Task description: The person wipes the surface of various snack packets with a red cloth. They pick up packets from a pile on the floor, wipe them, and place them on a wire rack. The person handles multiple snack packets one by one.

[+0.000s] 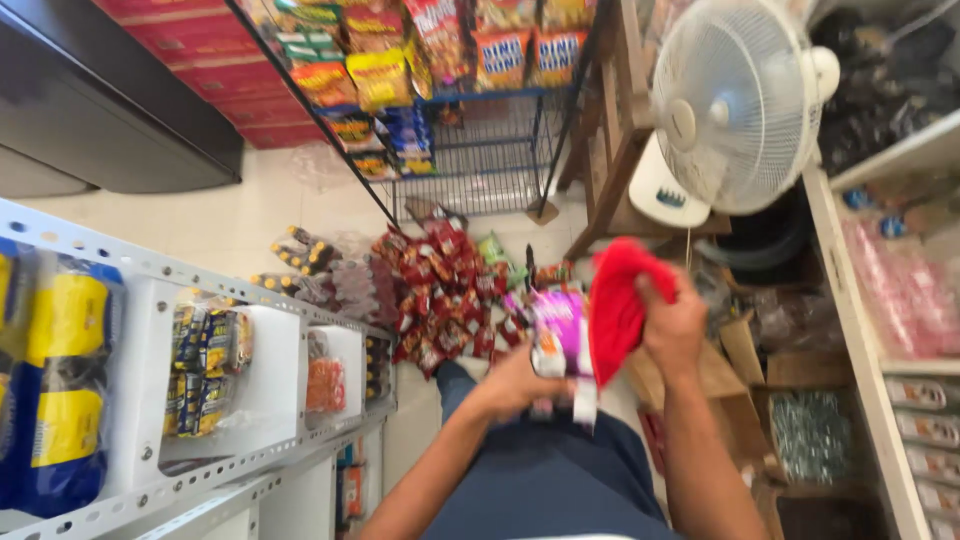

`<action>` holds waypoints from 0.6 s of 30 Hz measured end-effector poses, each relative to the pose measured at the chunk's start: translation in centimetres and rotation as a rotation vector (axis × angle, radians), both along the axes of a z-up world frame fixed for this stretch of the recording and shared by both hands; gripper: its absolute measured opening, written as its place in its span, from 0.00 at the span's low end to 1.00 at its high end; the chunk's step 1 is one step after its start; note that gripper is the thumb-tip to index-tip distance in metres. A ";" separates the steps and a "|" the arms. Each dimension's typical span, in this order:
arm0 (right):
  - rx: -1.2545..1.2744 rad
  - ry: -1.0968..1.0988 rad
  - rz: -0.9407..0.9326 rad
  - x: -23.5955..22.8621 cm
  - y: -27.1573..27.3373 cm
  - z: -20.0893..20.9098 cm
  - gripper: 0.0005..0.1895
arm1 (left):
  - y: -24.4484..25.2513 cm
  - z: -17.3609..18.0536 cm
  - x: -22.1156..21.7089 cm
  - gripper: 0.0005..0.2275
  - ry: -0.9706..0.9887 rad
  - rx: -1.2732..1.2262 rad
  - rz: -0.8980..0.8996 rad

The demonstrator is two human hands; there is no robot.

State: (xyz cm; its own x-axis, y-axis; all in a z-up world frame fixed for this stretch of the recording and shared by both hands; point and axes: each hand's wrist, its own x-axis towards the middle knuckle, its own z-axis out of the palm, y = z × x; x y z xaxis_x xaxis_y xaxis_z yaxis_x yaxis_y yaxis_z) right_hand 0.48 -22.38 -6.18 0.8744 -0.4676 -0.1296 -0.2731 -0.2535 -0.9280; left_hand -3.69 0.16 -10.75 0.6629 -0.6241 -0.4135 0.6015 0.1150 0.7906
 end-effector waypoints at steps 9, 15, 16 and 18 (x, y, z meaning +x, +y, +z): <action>-0.656 -0.597 0.671 -3.3 8.4 3.6 0.33 | -1.2 1.5 2.1 0.34 -0.168 0.060 0.338; -0.349 -0.635 0.390 0.2 7.3 0.5 0.13 | -2.0 1.0 2.3 0.27 -0.227 0.038 0.327; -0.364 -0.609 0.438 -0.1 7.9 0.2 0.18 | -2.2 0.9 2.5 0.26 -0.247 0.029 0.328; -0.372 -0.578 0.494 -1.2 8.9 0.1 0.25 | -2.3 0.7 2.6 0.24 -0.260 0.025 0.338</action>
State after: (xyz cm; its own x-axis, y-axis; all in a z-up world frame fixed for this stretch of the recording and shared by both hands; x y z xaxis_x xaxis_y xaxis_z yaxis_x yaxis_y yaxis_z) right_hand -0.77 -13.51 -6.06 0.8709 0.0624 0.4875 0.4413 -0.5359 -0.7198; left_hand -1.12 -2.10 -10.07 0.9127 -0.3457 -0.2179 0.3135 0.2502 0.9161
